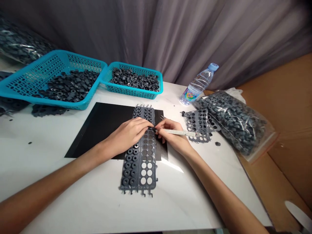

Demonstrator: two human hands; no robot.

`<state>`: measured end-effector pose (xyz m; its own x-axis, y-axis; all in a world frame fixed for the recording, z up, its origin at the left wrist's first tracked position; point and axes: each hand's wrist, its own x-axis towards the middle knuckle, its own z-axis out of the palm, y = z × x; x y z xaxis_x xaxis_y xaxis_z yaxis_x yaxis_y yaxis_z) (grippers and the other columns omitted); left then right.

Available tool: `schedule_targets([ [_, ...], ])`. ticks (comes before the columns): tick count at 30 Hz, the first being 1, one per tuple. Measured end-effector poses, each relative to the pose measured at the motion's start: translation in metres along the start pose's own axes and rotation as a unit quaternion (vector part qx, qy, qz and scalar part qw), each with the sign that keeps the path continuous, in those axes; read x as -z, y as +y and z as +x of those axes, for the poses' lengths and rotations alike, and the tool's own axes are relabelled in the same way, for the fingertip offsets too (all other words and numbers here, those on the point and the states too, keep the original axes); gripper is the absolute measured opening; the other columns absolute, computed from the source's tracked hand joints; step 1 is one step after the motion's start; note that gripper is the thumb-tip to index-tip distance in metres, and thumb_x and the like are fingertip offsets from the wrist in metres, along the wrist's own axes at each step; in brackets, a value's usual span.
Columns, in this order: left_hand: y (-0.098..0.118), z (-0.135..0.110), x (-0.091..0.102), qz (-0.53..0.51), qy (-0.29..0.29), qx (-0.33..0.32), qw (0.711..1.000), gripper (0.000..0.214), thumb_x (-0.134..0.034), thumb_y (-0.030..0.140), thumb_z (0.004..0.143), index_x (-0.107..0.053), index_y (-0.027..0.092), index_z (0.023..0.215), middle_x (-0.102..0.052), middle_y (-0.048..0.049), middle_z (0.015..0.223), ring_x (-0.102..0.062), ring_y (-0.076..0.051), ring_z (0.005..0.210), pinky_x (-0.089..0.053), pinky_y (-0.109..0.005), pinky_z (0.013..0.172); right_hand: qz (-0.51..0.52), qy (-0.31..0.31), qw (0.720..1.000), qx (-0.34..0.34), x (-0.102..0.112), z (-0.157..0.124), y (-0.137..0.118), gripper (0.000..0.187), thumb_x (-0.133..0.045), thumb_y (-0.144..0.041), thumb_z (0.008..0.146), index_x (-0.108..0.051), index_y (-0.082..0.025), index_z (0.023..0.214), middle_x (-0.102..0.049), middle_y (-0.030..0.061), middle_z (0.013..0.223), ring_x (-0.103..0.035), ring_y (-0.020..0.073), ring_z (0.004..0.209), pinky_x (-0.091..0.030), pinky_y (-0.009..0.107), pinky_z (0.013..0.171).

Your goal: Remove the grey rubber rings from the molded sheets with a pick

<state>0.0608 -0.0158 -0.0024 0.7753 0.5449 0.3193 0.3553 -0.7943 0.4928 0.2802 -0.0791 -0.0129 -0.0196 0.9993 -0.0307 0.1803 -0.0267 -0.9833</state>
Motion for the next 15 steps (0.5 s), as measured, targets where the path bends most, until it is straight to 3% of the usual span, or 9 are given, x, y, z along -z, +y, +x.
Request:
schedule_targets([
  [15, -0.0025, -0.0017, -0.0029, -0.011, 0.004, 0.000, 1.000, 0.028, -0.046, 0.018, 0.109, -0.067, 0.022, 0.128, -0.073, -0.0043, 0.126, -0.065, -0.020, 0.120, -0.049, -0.040, 0.110, -0.013, 0.004, 1.000, -0.006, 0.0004, 0.0015, 0.0017, 0.010, -0.067, -0.028, 0.087, -0.068, -0.019, 0.091, -0.071, 0.0027, 0.079, -0.062, 0.0124, 0.063, -0.042, 0.018, 0.045],
])
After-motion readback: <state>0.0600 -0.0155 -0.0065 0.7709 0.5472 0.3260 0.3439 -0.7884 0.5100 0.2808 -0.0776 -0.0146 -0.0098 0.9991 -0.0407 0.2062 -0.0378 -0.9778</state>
